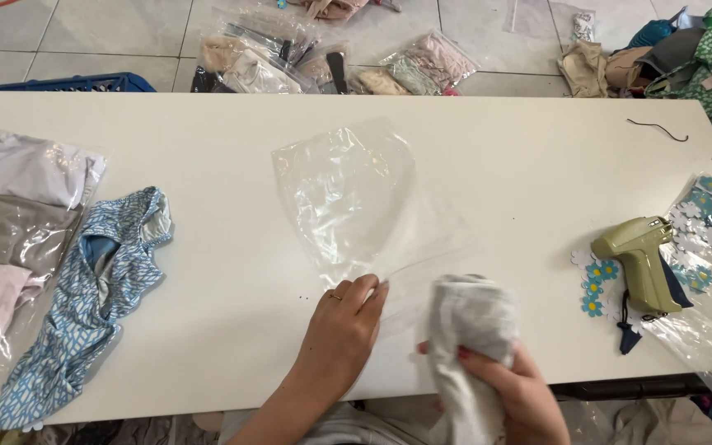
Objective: Folding pairs of underwear and placing them into individual clear plastic bags for retail packaging.
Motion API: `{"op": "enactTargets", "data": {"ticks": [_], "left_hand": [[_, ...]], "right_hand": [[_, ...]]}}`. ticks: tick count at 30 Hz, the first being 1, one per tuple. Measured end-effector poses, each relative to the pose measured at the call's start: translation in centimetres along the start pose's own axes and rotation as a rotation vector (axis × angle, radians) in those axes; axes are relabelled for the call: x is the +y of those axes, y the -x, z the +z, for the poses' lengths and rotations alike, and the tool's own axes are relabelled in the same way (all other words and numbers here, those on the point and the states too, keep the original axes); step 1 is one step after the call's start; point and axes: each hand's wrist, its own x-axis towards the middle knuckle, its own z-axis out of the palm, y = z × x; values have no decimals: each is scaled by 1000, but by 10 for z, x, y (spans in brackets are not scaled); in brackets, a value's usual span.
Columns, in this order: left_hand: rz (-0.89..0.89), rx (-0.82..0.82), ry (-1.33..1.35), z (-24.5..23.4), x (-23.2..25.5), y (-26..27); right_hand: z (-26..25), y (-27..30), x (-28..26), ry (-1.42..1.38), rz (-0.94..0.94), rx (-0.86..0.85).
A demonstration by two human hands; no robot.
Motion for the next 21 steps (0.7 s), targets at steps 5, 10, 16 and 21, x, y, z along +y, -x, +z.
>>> {"op": "enactTargets", "data": {"ticks": [5, 10, 16, 21], "left_hand": [[59, 22, 7, -21, 11, -10], [109, -20, 1, -16, 13, -3], [217, -184, 55, -7, 13, 0], [281, -268, -17, -8, 14, 4]], "right_hand": [[30, -31, 10, 191, 217, 159], [29, -42, 17, -14, 81, 205], [33, -50, 20, -209, 16, 76], [41, -73, 34, -239, 36, 223]]}}
